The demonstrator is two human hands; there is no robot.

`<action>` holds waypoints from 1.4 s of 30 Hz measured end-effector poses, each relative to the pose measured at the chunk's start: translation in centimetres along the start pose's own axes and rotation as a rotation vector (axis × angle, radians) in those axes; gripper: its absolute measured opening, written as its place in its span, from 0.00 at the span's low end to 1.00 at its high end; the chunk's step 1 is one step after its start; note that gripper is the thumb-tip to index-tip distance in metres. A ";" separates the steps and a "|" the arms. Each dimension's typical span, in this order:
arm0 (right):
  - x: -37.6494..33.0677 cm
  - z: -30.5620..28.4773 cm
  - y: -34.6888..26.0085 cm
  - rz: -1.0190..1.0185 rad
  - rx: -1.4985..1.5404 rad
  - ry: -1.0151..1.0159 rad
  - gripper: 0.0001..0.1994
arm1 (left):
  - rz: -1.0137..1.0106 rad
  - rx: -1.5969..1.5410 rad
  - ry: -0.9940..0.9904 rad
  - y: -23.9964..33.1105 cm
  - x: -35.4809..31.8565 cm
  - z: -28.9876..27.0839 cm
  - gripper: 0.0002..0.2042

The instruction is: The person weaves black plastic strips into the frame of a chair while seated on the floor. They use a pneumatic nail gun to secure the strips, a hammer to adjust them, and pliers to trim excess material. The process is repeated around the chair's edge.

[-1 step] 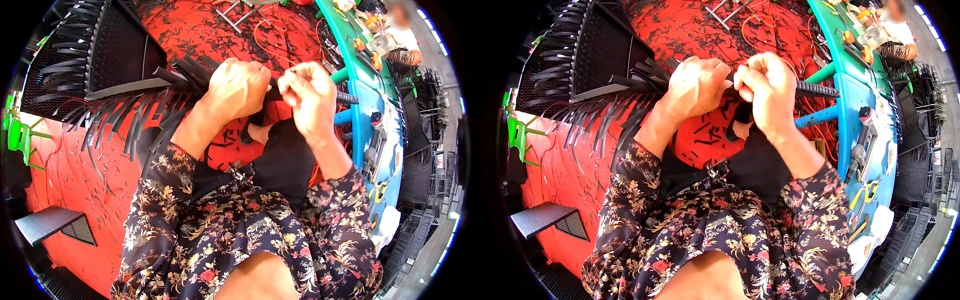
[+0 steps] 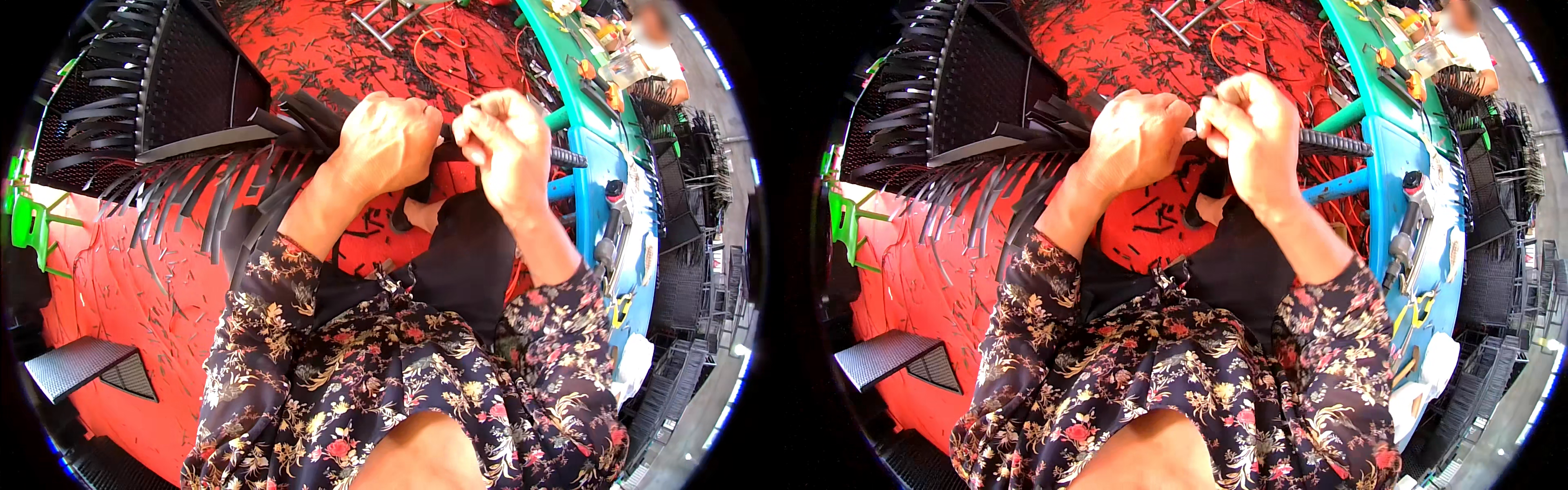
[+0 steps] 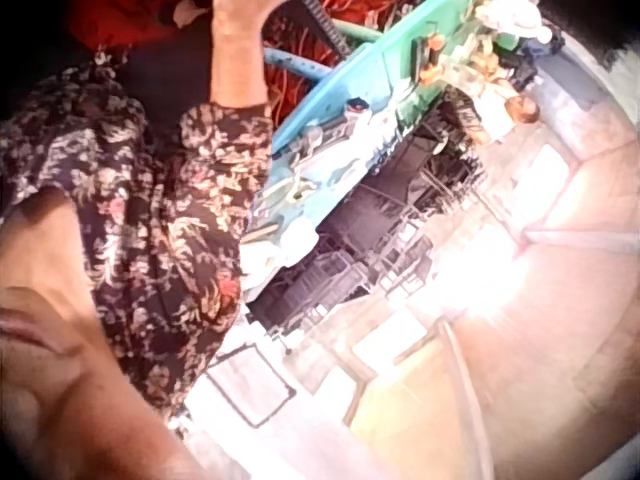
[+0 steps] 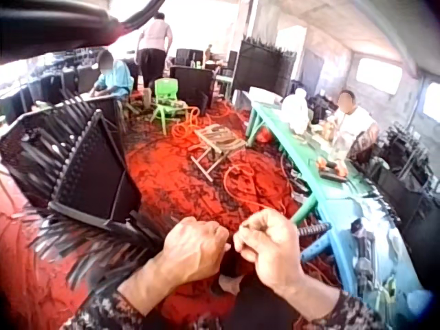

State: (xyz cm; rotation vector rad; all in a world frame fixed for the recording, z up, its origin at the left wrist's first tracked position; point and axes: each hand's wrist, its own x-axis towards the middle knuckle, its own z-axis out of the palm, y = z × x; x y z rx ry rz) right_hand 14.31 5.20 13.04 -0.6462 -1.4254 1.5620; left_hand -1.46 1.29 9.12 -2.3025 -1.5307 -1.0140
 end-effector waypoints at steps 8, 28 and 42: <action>6.3 -0.3 1.7 -0.143 -0.525 -0.134 0.07 | -0.090 -0.005 0.031 1.1 -0.2 -0.2 0.08; 7.4 -0.8 4.1 -0.532 -1.054 0.008 0.14 | -0.153 0.039 -0.052 0.3 0.8 0.0 0.09; -8.0 -32.0 -5.1 0.830 -1.678 0.752 0.46 | -0.100 0.006 0.016 -0.8 -0.9 -0.9 0.09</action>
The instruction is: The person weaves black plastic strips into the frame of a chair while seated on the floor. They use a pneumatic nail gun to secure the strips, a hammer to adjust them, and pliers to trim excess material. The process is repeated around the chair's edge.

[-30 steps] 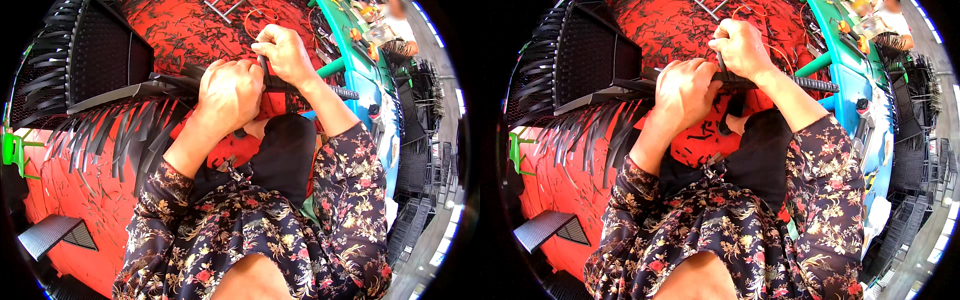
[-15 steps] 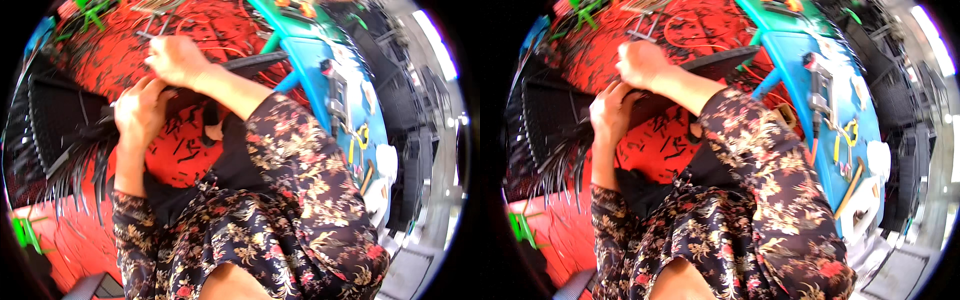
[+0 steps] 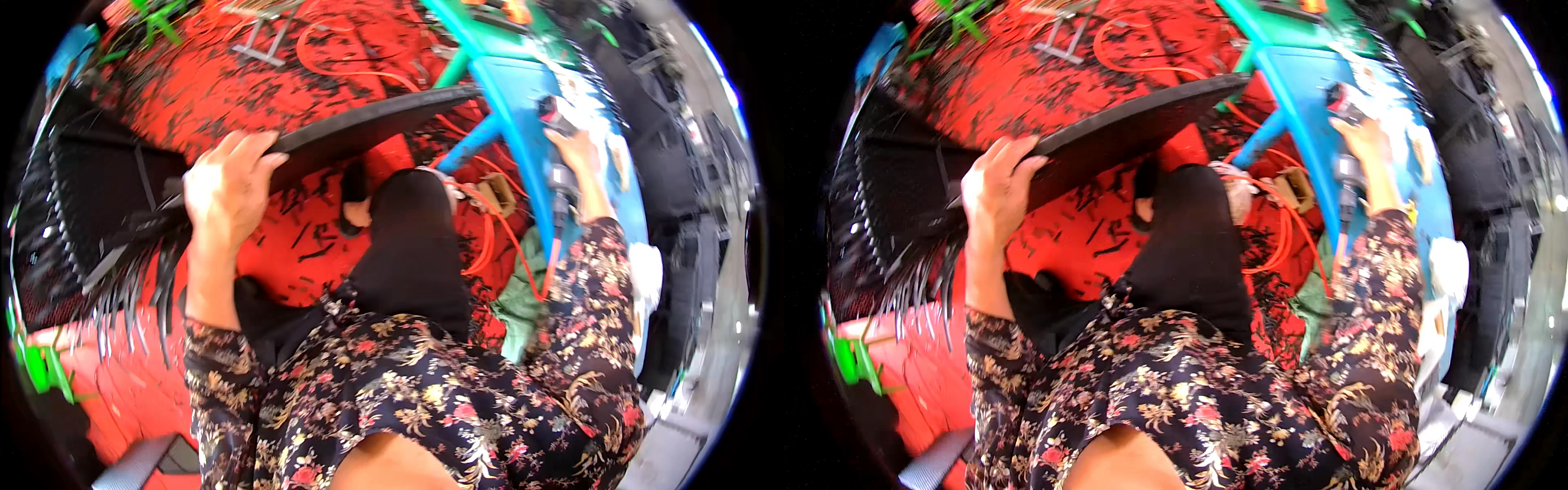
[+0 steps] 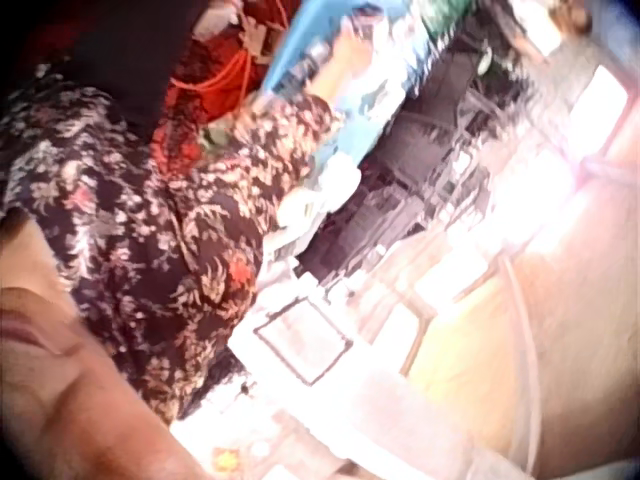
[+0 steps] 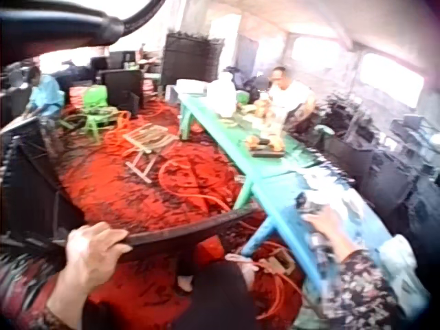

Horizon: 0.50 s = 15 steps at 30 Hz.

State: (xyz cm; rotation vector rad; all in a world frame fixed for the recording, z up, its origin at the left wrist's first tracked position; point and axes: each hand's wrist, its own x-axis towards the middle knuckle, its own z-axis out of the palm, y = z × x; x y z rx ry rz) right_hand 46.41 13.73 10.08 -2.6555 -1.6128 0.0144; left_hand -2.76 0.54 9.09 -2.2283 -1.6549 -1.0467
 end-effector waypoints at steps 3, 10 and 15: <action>2.7 2.0 3.5 -0.005 -0.056 -0.067 0.44 | 0.003 -0.013 0.043 0.1 0.4 -0.1 0.09; 4.9 4.1 4.8 -0.034 0.144 -0.128 0.27 | 0.022 -0.091 0.035 -0.3 0.2 0.0 0.08; 6.4 4.0 6.8 -0.137 0.208 -0.165 0.17 | 0.067 -0.207 -0.089 -0.5 0.0 1.0 0.10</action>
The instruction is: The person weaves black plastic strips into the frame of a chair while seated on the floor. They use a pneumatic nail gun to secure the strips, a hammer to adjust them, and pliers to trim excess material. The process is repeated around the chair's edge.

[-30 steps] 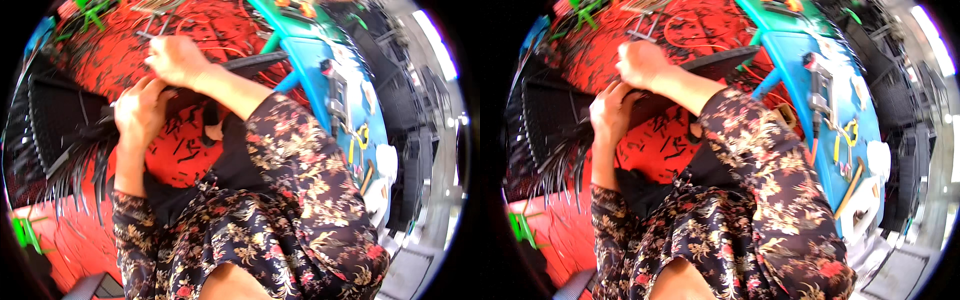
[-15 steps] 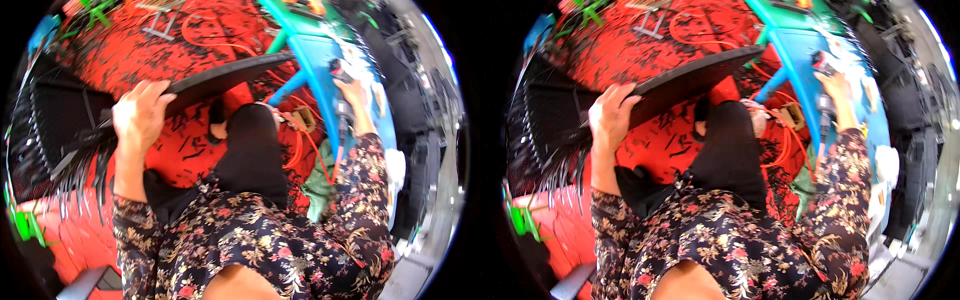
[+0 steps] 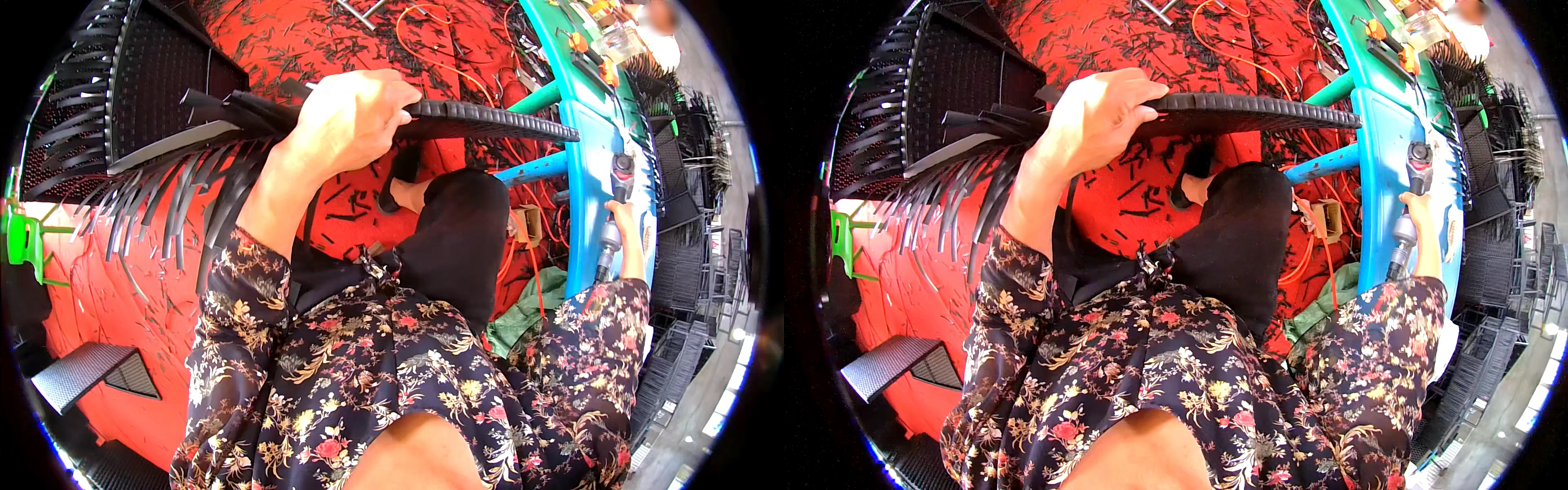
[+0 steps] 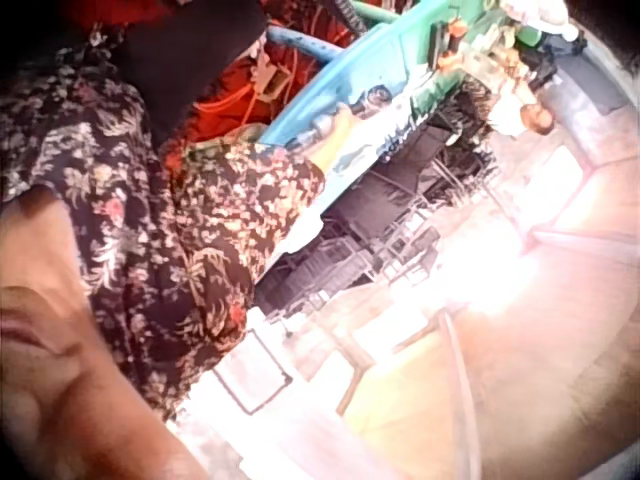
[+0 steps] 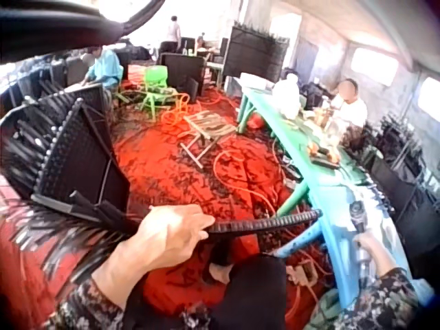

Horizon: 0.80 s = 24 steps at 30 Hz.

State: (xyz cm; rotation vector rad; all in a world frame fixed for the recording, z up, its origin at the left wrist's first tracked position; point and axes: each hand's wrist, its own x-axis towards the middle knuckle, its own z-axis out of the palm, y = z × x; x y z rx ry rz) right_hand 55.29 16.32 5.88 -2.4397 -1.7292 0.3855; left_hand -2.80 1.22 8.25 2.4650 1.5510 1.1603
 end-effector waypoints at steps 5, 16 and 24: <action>-6.2 -4.1 -7.1 -0.294 0.348 -0.057 0.09 | -0.037 0.019 -0.023 -1.5 -0.6 0.9 0.09; -24.8 -4.4 -23.3 -0.632 0.766 -0.392 0.15 | -0.046 0.086 0.053 -1.8 -0.2 2.0 0.07; -28.5 -2.3 -26.6 -0.571 1.028 -0.758 0.12 | -0.115 0.036 -0.027 -1.7 0.3 1.9 0.08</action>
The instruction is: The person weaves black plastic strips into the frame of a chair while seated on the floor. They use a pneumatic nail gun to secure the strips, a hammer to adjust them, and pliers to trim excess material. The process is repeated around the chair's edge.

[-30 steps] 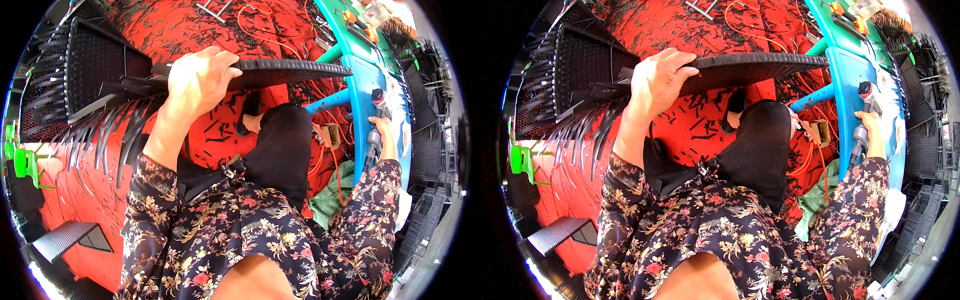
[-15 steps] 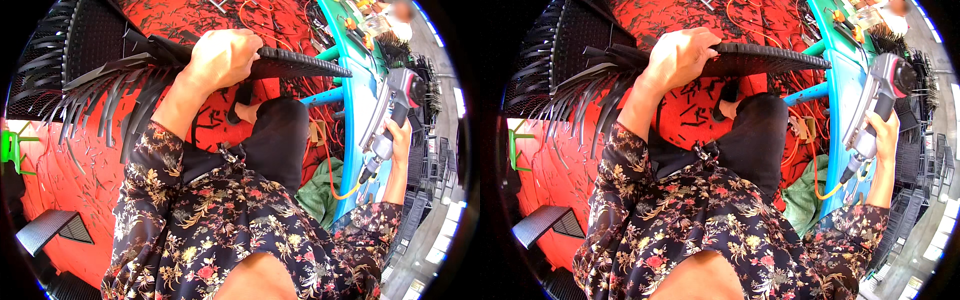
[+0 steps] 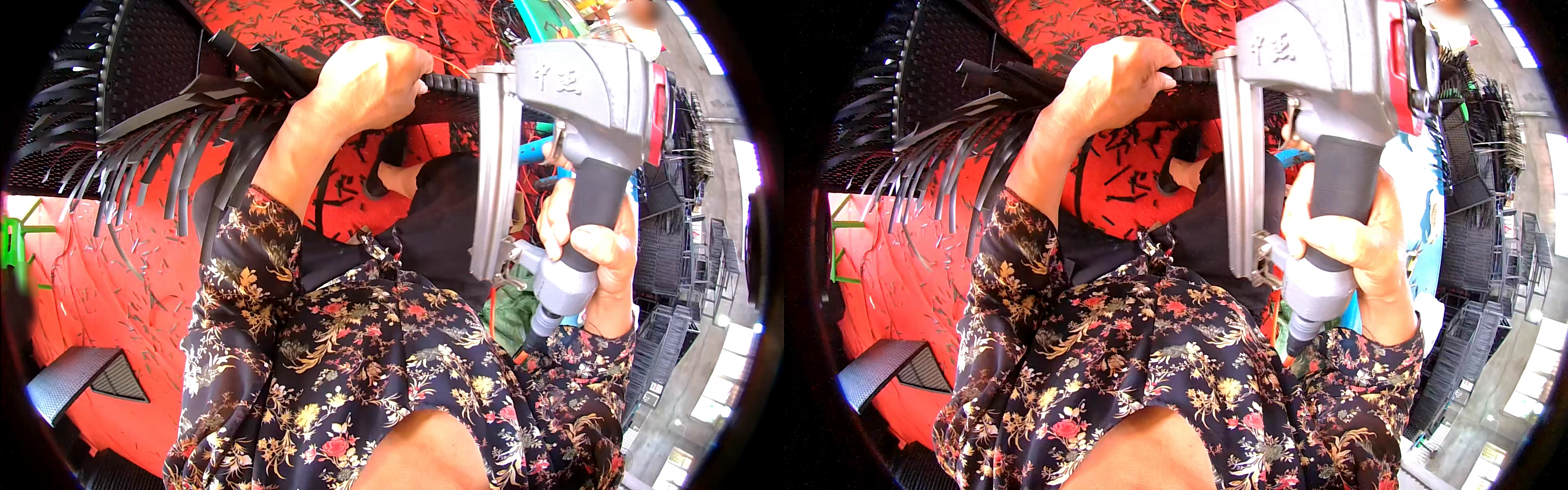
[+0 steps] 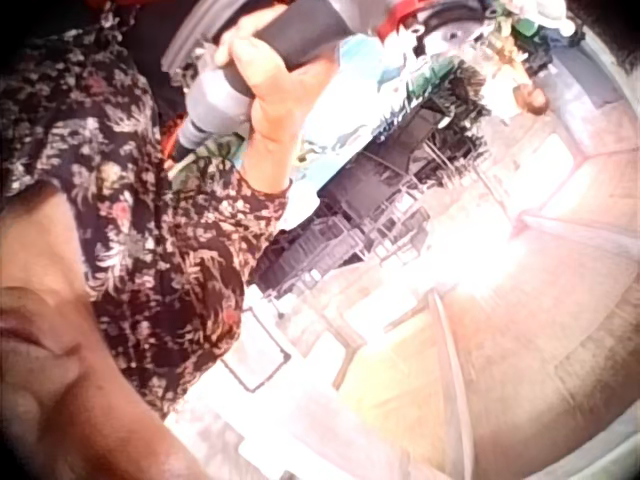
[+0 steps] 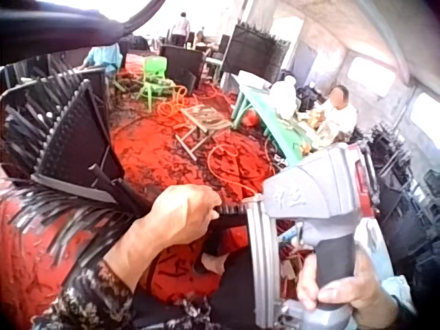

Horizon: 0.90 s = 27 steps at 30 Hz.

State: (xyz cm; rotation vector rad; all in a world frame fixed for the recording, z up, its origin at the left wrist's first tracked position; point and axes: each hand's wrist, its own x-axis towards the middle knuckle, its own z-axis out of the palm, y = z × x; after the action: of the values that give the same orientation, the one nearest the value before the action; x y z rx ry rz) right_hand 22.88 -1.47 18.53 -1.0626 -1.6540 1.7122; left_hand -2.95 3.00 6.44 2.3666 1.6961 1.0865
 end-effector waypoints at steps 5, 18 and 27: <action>0.7 0.9 0.8 0.060 0.062 -0.018 0.26 | -0.003 -0.053 -0.037 -0.1 0.2 0.2 0.07; 1.3 0.7 1.6 0.120 0.004 -0.020 0.13 | -0.053 -0.032 -0.148 0.6 1.1 0.4 0.07; 1.5 0.4 1.5 0.204 0.020 -0.020 0.11 | -0.014 -0.050 -0.170 0.7 0.6 1.0 0.11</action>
State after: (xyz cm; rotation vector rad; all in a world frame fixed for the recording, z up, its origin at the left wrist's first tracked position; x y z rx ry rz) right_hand 21.89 -0.65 16.79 -1.2449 -1.5823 1.8680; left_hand -1.77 3.64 6.29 2.3384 1.6062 0.8857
